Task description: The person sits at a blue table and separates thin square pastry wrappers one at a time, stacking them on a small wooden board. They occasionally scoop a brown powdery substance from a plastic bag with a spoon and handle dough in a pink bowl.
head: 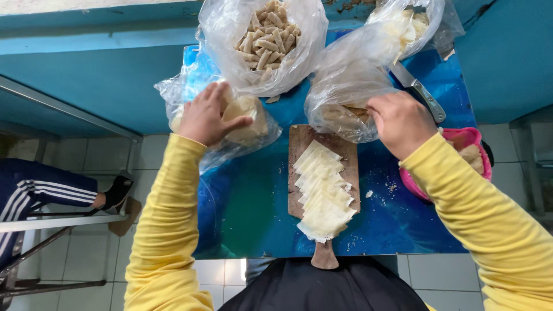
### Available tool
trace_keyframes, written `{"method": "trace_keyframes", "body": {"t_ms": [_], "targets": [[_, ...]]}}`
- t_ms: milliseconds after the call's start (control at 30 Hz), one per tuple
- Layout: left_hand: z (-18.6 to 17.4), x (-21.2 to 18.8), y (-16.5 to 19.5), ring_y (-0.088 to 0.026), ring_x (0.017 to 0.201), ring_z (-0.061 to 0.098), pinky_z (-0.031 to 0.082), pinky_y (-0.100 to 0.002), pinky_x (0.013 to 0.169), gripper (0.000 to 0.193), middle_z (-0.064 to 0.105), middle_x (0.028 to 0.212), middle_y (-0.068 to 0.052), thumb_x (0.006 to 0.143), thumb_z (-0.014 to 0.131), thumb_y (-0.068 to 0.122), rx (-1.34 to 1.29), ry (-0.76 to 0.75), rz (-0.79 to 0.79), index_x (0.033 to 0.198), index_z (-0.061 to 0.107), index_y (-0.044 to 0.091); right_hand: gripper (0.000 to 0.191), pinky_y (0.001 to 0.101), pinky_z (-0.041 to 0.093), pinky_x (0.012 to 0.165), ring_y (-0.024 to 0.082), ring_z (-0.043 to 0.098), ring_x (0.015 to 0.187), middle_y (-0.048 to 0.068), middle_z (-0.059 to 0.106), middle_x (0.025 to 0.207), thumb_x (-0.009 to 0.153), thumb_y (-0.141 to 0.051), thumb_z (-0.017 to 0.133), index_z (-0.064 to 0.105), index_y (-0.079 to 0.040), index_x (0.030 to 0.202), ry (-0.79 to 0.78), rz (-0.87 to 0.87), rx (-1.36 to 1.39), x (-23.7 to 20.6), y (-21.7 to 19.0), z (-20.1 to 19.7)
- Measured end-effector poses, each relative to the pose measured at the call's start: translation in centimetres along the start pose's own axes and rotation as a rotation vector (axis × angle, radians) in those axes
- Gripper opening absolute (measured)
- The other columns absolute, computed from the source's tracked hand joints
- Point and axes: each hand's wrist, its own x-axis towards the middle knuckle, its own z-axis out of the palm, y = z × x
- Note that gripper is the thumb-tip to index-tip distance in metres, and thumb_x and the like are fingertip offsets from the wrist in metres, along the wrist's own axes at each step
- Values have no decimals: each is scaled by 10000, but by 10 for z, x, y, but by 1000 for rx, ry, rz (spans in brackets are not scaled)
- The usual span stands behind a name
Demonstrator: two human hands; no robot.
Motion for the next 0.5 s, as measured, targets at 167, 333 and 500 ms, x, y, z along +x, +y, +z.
{"method": "trace_keyframes", "body": {"t_ms": [167, 333, 500], "targets": [[16, -26, -8, -406, 1300, 517, 383, -561, 1046, 894, 474, 1524, -203, 843, 684, 733, 45, 4, 48, 1484, 522, 132, 169, 495, 512, 894, 404, 647, 1003, 181, 714, 1026, 916, -179, 730, 736, -41, 1013, -95, 168, -131, -1, 16, 11], [12, -49, 2, -443, 1202, 531, 418, -524, 997, 868, 482, 1506, -191, 795, 698, 695, 96, -15, -18, 1458, 539, 157, 267, 501, 509, 870, 425, 634, 956, 195, 716, 1014, 841, -206, 767, 766, -50, 1057, -133, 194, -154, -2, 23, 13], [7, 11, -3, -413, 1251, 552, 435, -483, 1045, 1002, 571, 1348, -219, 745, 726, 783, -227, -51, -131, 1416, 467, 85, 246, 504, 520, 862, 422, 659, 939, 206, 713, 1019, 852, -219, 779, 774, -49, 1031, -174, 211, -131, 4, 25, 17]]}}
